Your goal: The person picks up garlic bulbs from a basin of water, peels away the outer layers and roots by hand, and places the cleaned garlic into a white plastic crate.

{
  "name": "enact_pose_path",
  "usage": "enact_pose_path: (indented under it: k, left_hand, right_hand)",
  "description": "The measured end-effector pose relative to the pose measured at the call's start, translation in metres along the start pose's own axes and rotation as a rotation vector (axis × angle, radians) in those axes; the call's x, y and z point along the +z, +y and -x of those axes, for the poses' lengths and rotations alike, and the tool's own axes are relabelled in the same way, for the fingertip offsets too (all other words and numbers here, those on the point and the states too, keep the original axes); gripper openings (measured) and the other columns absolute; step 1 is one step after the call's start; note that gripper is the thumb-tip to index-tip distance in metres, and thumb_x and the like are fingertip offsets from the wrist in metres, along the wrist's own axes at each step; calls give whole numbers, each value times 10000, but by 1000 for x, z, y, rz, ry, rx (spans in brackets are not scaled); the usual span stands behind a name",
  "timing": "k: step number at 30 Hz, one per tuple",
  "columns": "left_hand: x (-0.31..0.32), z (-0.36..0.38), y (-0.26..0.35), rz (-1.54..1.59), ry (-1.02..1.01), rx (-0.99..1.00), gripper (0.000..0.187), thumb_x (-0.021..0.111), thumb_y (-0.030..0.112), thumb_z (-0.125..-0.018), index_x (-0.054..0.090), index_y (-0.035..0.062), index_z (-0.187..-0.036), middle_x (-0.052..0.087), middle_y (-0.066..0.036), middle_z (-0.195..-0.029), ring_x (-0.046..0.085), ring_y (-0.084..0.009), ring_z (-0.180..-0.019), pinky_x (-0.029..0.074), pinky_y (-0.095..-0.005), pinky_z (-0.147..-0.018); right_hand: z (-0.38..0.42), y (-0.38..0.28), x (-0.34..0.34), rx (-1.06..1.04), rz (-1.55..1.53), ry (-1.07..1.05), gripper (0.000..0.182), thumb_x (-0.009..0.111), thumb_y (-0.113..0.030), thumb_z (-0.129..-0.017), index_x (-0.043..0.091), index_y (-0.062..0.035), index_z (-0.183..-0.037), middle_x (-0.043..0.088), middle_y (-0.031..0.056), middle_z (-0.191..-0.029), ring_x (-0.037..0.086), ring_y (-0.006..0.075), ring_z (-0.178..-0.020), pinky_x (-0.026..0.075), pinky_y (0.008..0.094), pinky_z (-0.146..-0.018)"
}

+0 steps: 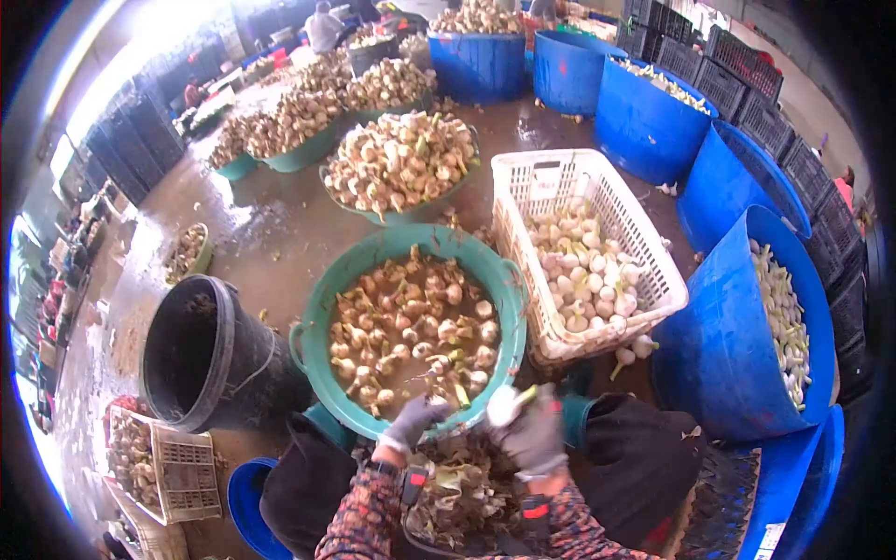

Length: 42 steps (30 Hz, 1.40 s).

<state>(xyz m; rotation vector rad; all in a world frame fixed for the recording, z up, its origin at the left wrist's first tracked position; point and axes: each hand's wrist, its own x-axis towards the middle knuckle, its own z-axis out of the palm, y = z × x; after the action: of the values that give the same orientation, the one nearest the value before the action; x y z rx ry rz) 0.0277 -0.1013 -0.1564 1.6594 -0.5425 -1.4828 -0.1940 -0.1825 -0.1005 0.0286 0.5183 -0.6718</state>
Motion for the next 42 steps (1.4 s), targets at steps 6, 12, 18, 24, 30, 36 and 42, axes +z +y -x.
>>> enact_pose_path:
  k: [6, 12, 18, 24, 30, 36, 42]
  left_hand:
    - [48, 118, 85, -321, 27, 213, 492, 671, 287, -785, 537, 22, -1177, 582, -18, -870, 541, -65, -750, 467, -227, -676]
    - [65, 137, 60, -783, 241, 588, 448, 711, 252, -657, 612, 124, -1075, 598, -154, -880, 563, -302, -875, 463, -365, -793]
    - [39, 138, 43, -644, 55, 428, 542, 744, 302, -637, 610, 56, -1100, 630, -182, -993, 591, -260, -962, 442, -336, -866]
    - [59, 157, 63, -82, 53, 358, 435, 703, 108, -744, 541, -76, -1103, 628, -76, -938, 584, -97, -837, 495, -236, -732]
    - [59, 134, 31, -563, 462, 651, 730, 811, 241, -603, 480, 55, -1226, 516, -160, -1155, 535, -271, -1030, 444, -343, -877]
    - [54, 125, 12, -868, 327, 787, 240, 679, 155, -770, 659, 119, -1006, 657, -43, -817, 625, -204, -782, 482, -322, -702]
    - [46, 139, 25, 871, -125, 44, 295, 552, 224, -897, 567, -5, -1082, 629, -44, -966, 583, -88, -815, 492, -217, -702]
  right_hand:
    - [37, -12, 59, -409, 980, 76, 343, 516, -399, -899, 617, -71, -907, 598, 39, -733, 572, 141, -630, 483, 272, -564]
    - [30, 54, 15, -338, 1306, 195, 349, 657, -326, -824, 631, -23, -653, 528, -25, -559, 416, 47, -525, 355, 241, -473]
    - [46, 52, 27, -98, 1408, 37, 312, 608, -323, -859, 651, -30, -761, 560, -23, -615, 453, 55, -524, 369, 226, -476]
    - [55, 56, 37, 192, 908, 75, 431, 448, -462, -897, 550, -58, -1006, 562, 19, -748, 540, 135, -631, 488, 275, -567]
    - [51, 58, 39, 184, 758, 42, 384, 453, -474, -898, 573, -110, -923, 537, -37, -714, 506, 83, -603, 386, 208, -525]
    - [36, 54, 11, 146, 1202, 62, 455, 468, -487, -897, 593, -50, -880, 544, 12, -761, 489, 93, -691, 402, 255, -637]
    - [51, 48, 37, 194, 785, -287, 413, 478, -109, -898, 407, 6, -1289, 534, 93, -1158, 555, 158, -985, 467, 259, -824]
